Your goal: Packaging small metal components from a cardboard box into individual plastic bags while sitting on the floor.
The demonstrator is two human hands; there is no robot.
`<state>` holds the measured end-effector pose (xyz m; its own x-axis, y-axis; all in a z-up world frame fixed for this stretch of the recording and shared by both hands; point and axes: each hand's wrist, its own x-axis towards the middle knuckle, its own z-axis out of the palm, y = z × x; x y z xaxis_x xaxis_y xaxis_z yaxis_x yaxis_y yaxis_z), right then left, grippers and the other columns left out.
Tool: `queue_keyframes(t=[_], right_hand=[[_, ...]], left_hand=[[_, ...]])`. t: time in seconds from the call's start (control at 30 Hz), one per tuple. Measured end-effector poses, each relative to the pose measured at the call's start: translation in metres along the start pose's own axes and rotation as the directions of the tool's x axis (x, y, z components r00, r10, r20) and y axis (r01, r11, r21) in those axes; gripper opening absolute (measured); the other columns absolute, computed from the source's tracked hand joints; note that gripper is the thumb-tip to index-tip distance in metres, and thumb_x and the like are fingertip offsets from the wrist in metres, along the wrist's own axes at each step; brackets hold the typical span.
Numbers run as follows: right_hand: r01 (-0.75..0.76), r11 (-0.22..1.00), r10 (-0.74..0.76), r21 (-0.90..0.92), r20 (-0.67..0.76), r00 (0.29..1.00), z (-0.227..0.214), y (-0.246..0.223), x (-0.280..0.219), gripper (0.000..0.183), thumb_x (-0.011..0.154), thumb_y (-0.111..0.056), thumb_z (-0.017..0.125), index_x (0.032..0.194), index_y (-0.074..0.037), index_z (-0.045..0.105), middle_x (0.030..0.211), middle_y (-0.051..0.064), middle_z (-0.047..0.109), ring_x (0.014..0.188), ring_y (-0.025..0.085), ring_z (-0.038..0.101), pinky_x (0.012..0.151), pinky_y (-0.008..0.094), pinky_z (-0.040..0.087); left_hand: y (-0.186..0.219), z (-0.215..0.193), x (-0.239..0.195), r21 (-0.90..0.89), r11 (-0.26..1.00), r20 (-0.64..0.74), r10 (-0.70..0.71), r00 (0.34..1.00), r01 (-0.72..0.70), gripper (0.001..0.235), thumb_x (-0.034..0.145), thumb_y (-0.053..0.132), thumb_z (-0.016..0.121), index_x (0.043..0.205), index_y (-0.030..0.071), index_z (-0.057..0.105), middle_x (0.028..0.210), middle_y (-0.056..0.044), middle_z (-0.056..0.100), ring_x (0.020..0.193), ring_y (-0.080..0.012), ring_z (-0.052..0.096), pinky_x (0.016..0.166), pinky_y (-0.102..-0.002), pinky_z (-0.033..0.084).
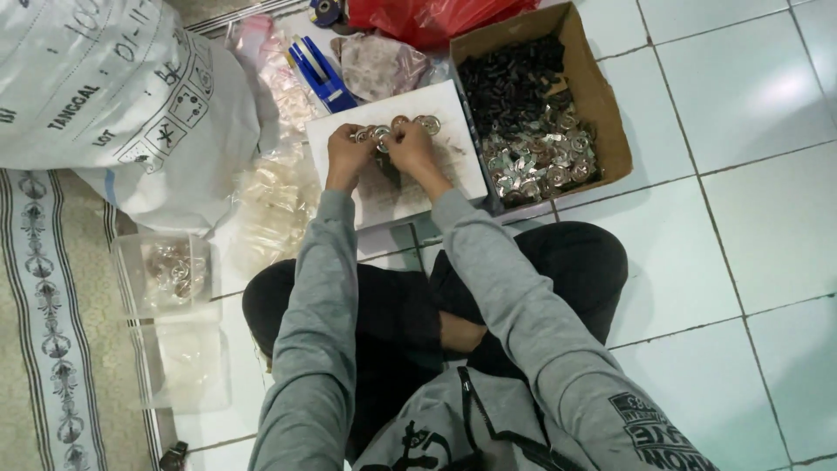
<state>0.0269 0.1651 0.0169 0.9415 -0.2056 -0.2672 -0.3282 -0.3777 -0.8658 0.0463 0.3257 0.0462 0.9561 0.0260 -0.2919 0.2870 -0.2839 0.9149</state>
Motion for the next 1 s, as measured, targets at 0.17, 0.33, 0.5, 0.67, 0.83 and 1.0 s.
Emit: queue_keyframes(t=[0.17,0.33,0.5,0.67,0.83,1.0], right_hand=[[-0.010,0.984,0.004,-0.176,-0.035,0.999,-0.004,-0.053,-0.031,0.023,0.092,-0.024,0.071,0.104,-0.005,0.073,0.092,0.015,0.074,0.093,0.033,0.076,0.075,0.042,0.060],[-0.013,0.975,-0.001,-0.221,-0.062,0.998,-0.028,-0.084,-0.055,0.032,0.092,-0.021,0.070,0.116,0.000,0.067,0.107,0.020,0.074,0.105,0.040,0.074,0.086,0.051,0.062],[0.254,0.877,-0.285,-0.407,-0.016,0.958,-0.054,-0.102,-0.078,0.029,0.095,-0.022,0.068,0.110,0.003,0.067,0.098,0.021,0.071,0.093,0.044,0.075,0.076,0.057,0.063],[0.195,0.920,-0.230,-0.339,-0.066,0.971,-0.125,-0.069,-0.058,0.025,0.093,-0.018,0.067,0.107,0.001,0.071,0.096,0.023,0.074,0.095,0.046,0.074,0.077,0.059,0.061],[-0.005,0.849,-0.138,-0.528,-0.231,0.963,-0.227,0.037,-0.035,0.019,0.073,-0.014,0.071,0.090,-0.008,0.075,0.088,0.013,0.076,0.082,0.037,0.072,0.072,0.047,0.057],[-0.164,0.629,0.002,-0.759,-0.210,0.978,-0.302,0.123,-0.031,0.015,0.085,0.008,0.066,0.073,0.003,0.073,0.062,0.022,0.068,0.065,0.038,0.074,0.052,0.046,0.060]], left_hand=[[-0.008,-0.007,0.010,0.212,0.976,-0.056,0.055,0.997,-0.042,0.031,0.084,0.018,0.081,0.111,0.005,0.072,0.080,-0.011,0.074,0.075,-0.0229,0.075,0.064,-0.033,0.062],[0.009,0.002,-0.009,0.414,0.900,-0.116,0.204,0.972,-0.139,0.027,0.082,0.018,0.081,0.106,0.005,0.077,0.080,-0.016,0.074,0.084,-0.0347,0.076,0.076,-0.043,0.061],[0.032,0.001,-0.031,0.648,0.755,-0.207,0.298,0.932,-0.098,0.061,0.079,0.032,0.091,0.126,-0.001,0.070,0.109,-0.023,0.064,0.102,-0.0467,0.069,0.088,-0.063,0.058],[0.049,0.038,-0.051,0.715,0.604,-0.172,0.640,0.749,-0.352,0.047,0.080,0.022,0.088,0.116,-0.001,0.068,0.111,-0.020,0.057,0.095,-0.0439,0.069,0.078,-0.052,0.059],[0.107,0.117,-0.114,0.439,0.457,0.133,0.819,0.559,-0.774,0.032,0.080,0.002,0.073,0.111,0.001,0.063,0.106,-0.017,0.062,0.097,-0.0369,0.057,0.088,-0.045,0.048],[0.079,0.216,-0.123,0.180,0.549,0.418,0.708,0.568,-0.816,0.017,0.083,0.010,0.074,0.098,0.002,0.073,0.088,-0.016,0.065,0.089,-0.0397,0.067,0.080,-0.047,0.053]])
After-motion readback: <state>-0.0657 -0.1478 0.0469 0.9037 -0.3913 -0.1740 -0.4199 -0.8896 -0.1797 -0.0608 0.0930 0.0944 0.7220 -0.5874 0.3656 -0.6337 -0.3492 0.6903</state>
